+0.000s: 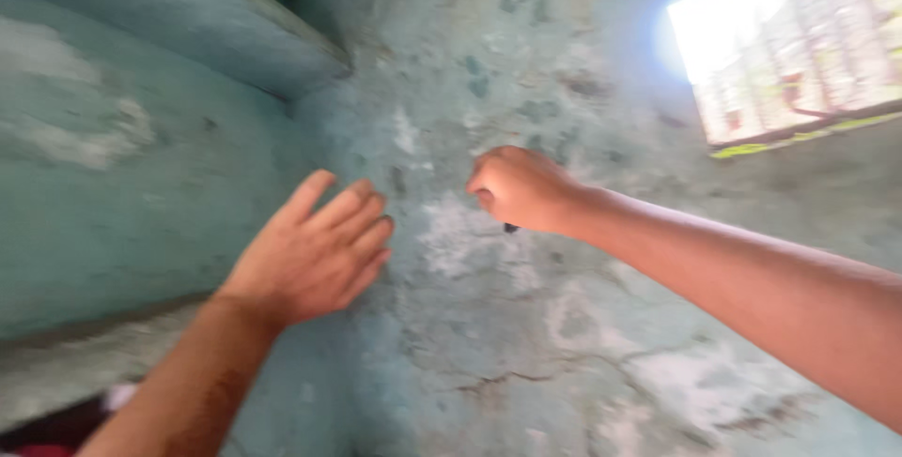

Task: The person picks up a plastic bottle, a small tube, a packet, and a toothbrush from shelves and place them into a bucket in a wash area.

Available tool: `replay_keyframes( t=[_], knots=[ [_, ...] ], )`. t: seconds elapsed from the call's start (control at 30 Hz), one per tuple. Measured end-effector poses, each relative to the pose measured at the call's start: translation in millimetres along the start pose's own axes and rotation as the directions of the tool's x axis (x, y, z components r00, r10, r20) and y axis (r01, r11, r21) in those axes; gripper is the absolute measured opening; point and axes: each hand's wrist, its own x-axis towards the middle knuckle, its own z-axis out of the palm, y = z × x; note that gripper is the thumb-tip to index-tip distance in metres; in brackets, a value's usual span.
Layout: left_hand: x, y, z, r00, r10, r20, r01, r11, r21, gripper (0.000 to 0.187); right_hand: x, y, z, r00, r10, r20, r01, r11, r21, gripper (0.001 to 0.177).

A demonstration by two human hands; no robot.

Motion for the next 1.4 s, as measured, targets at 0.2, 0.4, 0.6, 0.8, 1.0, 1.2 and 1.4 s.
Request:
replay_keyframes(
  t=[0.2, 0.4, 0.6, 0.8, 1.0, 1.2, 1.4],
  knots=[
    [15, 47, -26, 0.999, 0.024, 0.036, -0.025, 1.0, 0.016, 0.031, -53, -1, -14, 0.999, -0.014, 0.032, 0.014, 1.0, -0.012, 0.022],
    [12, 99, -16, 0.999, 0.025, 0.029, -0.023, 0.996, -0.092, 0.034, -102, 8, -7, 0.989, 0.048, 0.14, -0.045, 0.999, -0.029, 0.019],
    [9, 154, 2, 0.999, 0.015, 0.029, -0.006, 0.955, -0.296, 0.032, -154, 29, 11, 0.97, 0.19, 0.15, -0.209, 0.97, 0.124, 0.021],
    [19, 235, 2, 0.996, -0.094, 0.006, 0.086, 0.886, -0.456, 0.023, -215, 30, 30, 0.938, 0.322, 0.127, -0.346, 0.884, 0.314, 0.022],
    [38, 272, 2, 0.99, -0.122, -0.065, 0.079, 0.883, -0.463, 0.026, -239, 12, 23, 0.928, 0.335, 0.162, -0.37, 0.874, 0.315, 0.022],
    [44, 278, -1, 0.992, -0.096, -0.083, 0.049, 0.89, -0.454, 0.028, -264, -10, 30, 0.931, 0.329, 0.155, -0.363, 0.869, 0.335, 0.022],
    [36, 287, -7, 0.994, -0.066, -0.089, 0.019, 0.893, -0.449, 0.03, -289, -19, 40, 0.885, 0.424, 0.19, -0.465, 0.808, 0.361, 0.022]
  ],
)
